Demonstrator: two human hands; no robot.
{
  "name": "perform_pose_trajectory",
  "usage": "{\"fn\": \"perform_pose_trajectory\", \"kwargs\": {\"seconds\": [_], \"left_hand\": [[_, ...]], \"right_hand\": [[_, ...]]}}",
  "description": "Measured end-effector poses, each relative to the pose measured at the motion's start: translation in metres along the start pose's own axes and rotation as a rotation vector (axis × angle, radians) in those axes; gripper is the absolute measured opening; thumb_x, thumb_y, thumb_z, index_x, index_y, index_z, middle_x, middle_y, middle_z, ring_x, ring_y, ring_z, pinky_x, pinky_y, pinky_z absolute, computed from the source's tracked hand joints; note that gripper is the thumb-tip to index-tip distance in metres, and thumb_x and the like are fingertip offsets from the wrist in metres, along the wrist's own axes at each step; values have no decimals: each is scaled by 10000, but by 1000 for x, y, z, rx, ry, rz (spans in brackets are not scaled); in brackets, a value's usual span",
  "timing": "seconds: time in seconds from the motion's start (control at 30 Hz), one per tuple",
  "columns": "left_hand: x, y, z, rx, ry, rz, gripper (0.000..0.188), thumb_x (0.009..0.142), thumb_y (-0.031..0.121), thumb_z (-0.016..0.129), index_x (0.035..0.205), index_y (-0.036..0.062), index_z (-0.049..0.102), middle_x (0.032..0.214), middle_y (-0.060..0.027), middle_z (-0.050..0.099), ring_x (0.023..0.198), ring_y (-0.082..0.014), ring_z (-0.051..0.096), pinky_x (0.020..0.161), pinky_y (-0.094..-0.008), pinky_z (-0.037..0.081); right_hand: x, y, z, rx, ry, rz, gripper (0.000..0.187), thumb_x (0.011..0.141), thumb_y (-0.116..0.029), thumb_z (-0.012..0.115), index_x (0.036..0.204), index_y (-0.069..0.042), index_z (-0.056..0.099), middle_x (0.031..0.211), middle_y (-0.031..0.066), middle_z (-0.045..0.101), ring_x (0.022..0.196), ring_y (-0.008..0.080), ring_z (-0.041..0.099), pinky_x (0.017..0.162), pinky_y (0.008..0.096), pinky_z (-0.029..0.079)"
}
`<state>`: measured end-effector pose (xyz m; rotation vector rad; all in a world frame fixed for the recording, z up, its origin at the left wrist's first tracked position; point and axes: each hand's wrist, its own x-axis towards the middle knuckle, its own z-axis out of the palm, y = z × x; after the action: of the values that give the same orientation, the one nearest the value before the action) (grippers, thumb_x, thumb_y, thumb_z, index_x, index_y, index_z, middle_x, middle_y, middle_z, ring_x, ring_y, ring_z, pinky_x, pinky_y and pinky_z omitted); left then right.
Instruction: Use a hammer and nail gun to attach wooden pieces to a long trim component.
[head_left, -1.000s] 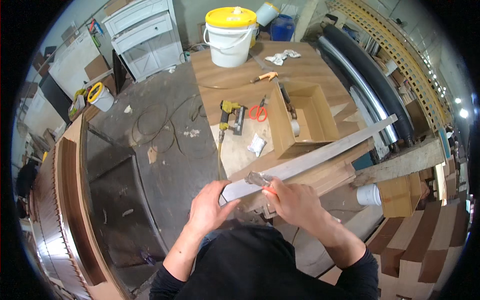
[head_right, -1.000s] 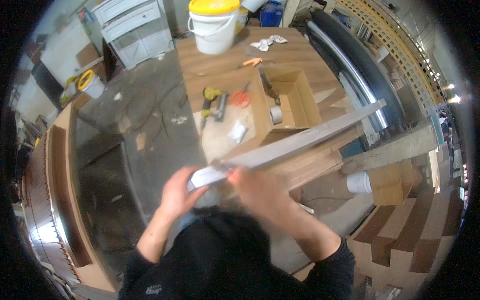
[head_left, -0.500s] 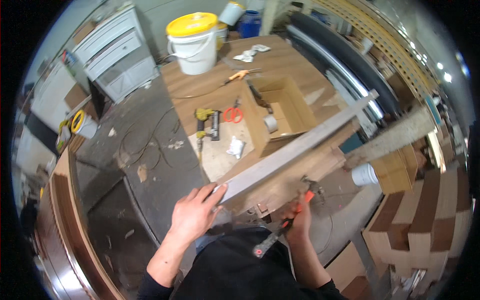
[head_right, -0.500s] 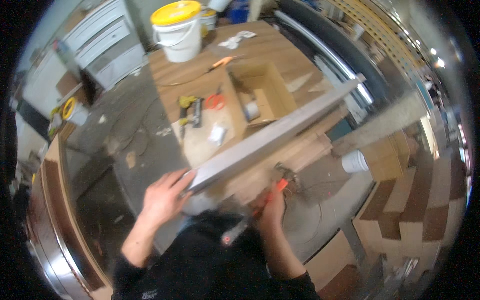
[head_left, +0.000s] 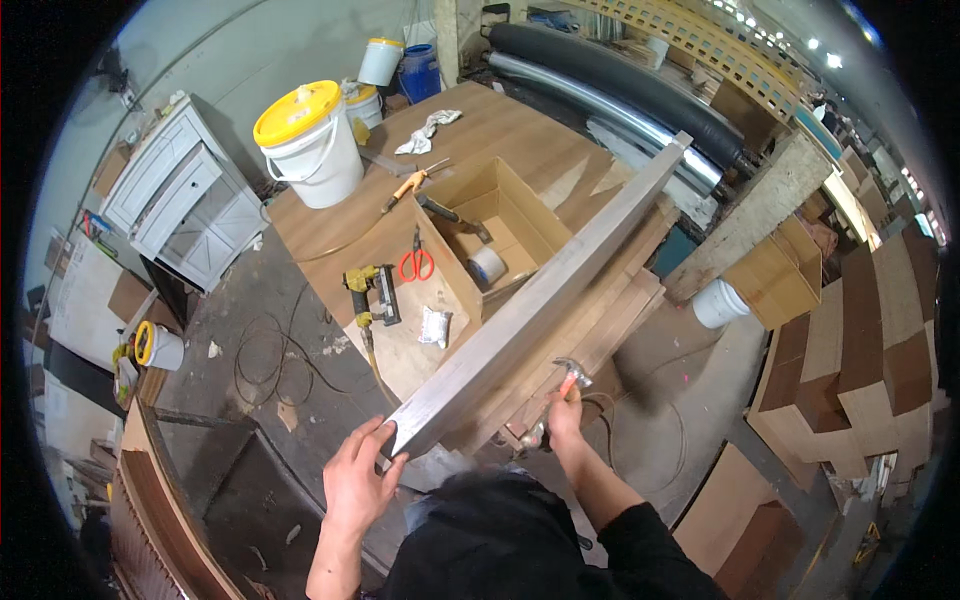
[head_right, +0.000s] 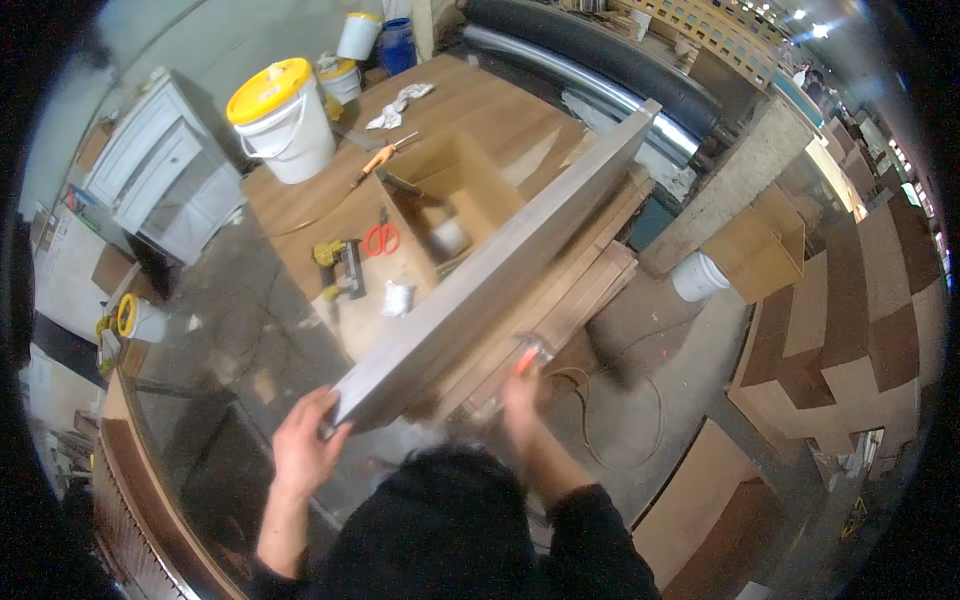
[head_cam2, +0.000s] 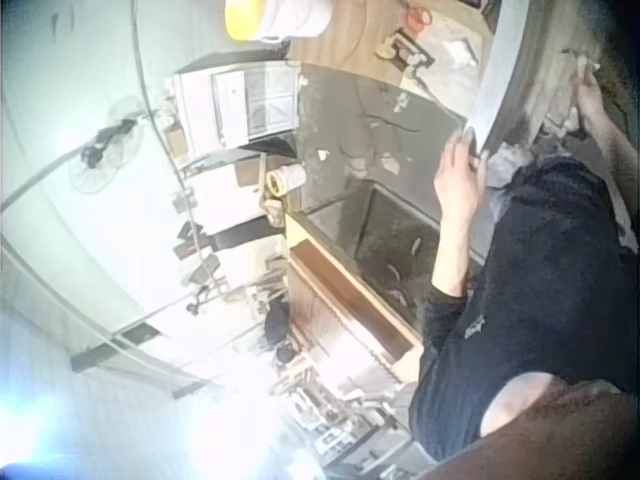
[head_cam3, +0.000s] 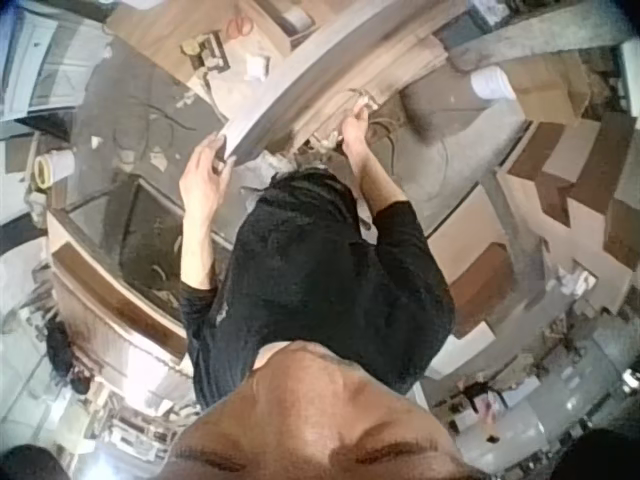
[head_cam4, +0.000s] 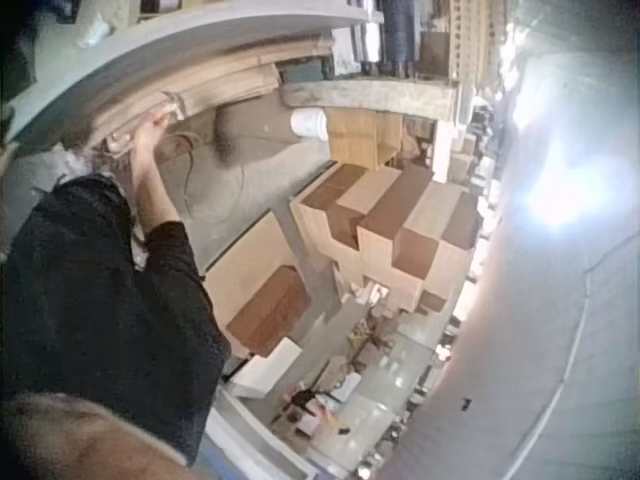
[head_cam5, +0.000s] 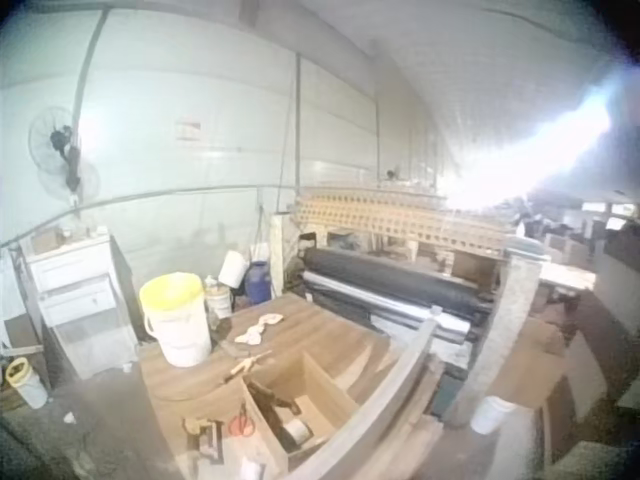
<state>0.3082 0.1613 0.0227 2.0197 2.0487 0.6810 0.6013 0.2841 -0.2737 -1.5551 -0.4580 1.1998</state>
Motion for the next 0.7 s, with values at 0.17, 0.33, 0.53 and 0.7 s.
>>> {"fn": "perform_pose_trajectory", "kwargs": {"seconds": [0.17,0.33,0.53,0.7], "left_hand": [[-24,-7,-10,-109,38,-210,523,724,92,842,1214,82,659,1205,-128,677,1009,-294,689,793,-366,564],[-50,-24,-11,-176,144,-291,503,732,41,835,1205,51,661,1075,-131,692,889,-247,692,695,-318,529],[-64,-29,-10,-303,258,-474,313,799,48,781,1096,3,691,1008,-131,692,852,-234,676,723,-325,518],[-75,-42,8,-376,288,-547,230,841,69,736,1059,5,703,954,-141,696,862,-268,670,777,-349,516]], "right_hand": [[84,47,-20,-294,68,-3,429,959,-204,587,1363,-77,519,1090,77,636,950,231,635,821,371,523],[60,43,-28,383,-64,502,163,1006,-257,480,874,-171,520,660,-14,461,510,143,462,427,314,361],[6,-17,-18,254,274,208,100,974,-170,485,895,-129,531,654,-5,486,509,143,487,417,281,364],[-40,-164,1,184,1,-369,534,972,-112,562,1473,-115,376,743,-13,455,535,71,422,459,227,378]]}}
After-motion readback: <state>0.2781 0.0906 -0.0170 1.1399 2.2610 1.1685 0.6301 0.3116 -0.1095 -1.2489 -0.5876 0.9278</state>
